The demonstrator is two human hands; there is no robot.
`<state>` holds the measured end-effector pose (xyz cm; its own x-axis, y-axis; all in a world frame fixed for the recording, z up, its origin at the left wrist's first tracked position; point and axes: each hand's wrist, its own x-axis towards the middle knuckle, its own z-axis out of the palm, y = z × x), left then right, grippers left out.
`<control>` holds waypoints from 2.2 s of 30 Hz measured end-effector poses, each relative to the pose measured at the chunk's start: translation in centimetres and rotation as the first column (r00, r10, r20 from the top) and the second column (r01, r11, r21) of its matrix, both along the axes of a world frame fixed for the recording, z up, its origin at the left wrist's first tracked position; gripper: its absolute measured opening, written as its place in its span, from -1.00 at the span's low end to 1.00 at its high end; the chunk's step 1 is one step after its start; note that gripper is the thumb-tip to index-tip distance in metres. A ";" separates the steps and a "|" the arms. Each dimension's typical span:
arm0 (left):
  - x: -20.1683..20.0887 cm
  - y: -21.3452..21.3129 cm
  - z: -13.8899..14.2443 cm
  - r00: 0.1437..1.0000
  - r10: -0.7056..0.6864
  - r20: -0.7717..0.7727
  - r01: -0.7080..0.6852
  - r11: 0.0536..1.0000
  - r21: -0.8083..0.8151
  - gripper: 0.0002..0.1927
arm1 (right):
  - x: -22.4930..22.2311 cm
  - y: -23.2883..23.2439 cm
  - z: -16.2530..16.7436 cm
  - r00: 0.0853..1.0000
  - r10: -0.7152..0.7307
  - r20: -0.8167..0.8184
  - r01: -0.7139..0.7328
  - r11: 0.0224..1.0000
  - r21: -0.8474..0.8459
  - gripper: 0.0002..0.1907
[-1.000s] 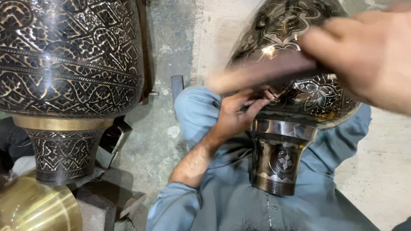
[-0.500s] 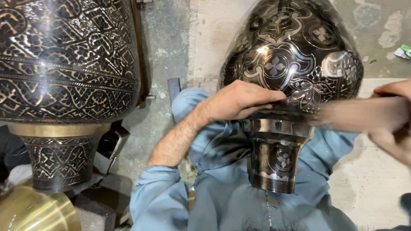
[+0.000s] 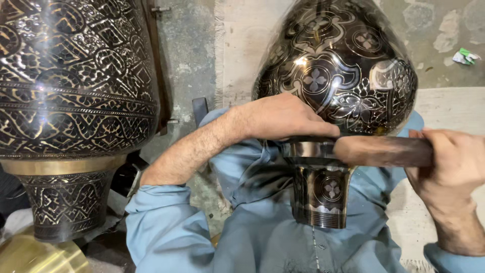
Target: The person sits on the floor with a large engraved metal vase on their lap and decorates its surface by hand. They hold a small chisel against the patterned areas and strike it with a wooden mallet, repositioning the chisel repeatedly to work different parts of the floral design.
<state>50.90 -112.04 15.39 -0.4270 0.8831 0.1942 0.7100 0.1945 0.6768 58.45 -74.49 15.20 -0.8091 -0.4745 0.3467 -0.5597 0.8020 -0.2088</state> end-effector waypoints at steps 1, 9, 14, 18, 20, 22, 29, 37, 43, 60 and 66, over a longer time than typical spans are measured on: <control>0.0 -0.1 0.1 1.000 -0.023 -0.009 0.023 0.999 -0.028 -0.51 | 0.0 0.1 -0.6 1.000 0.016 -0.019 -0.017 0.998 -0.061 -0.55; -1.1 -0.7 0.1 0.997 -0.023 0.080 0.005 0.977 0.213 -0.44 | 0.6 -0.6 0.3 0.981 -0.072 0.182 0.106 0.978 -0.181 -0.55; -1.2 -1.1 -0.5 0.975 -0.008 0.224 -0.030 0.985 0.168 -0.58 | 1.1 -2.2 1.8 0.884 -0.260 0.389 0.260 0.964 0.054 -0.50; -1.4 -1.2 -0.7 0.984 -0.047 0.171 0.008 0.975 0.220 -0.58 | 1.5 -2.5 1.7 0.867 -0.286 0.407 0.257 0.958 0.126 -0.57; -1.7 -1.3 -0.7 0.982 -0.086 0.167 0.045 0.970 0.237 -0.59 | 1.8 -2.4 1.5 0.858 -0.315 0.406 0.273 0.949 0.160 -0.57; -2.0 -1.3 -0.7 0.980 -0.121 0.161 0.077 0.965 0.252 -0.59 | 2.1 -2.3 1.4 0.903 -0.220 0.370 0.252 0.967 -0.039 -0.55; -2.6 -1.4 -0.1 0.974 -0.184 0.133 0.144 0.953 0.266 -0.58 | 2.1 -2.0 1.5 0.937 -0.131 0.325 0.213 0.950 -0.229 -0.55; -2.6 -0.8 0.3 0.981 -0.189 0.041 0.183 0.975 0.123 -0.42 | 2.2 -1.6 -1.0 0.997 -0.075 0.033 0.081 0.971 -0.226 -0.67; -2.4 -0.3 1.0 0.977 -0.213 -0.002 0.213 0.977 0.014 -0.48 | 3.3 -1.0 -2.9 0.993 -0.118 -0.004 0.114 0.967 -0.228 -0.68; -1.5 0.1 1.1 0.971 -0.195 -0.139 0.172 0.972 -0.160 -0.52 | 3.5 -2.0 -3.4 0.993 -0.100 -0.064 0.088 0.982 -0.167 -0.71; -2.3 -0.3 0.8 0.991 -0.124 0.051 0.112 0.975 0.193 -0.43 | 3.5 -2.3 -3.7 0.979 -0.168 0.115 0.188 0.963 -0.193 -0.62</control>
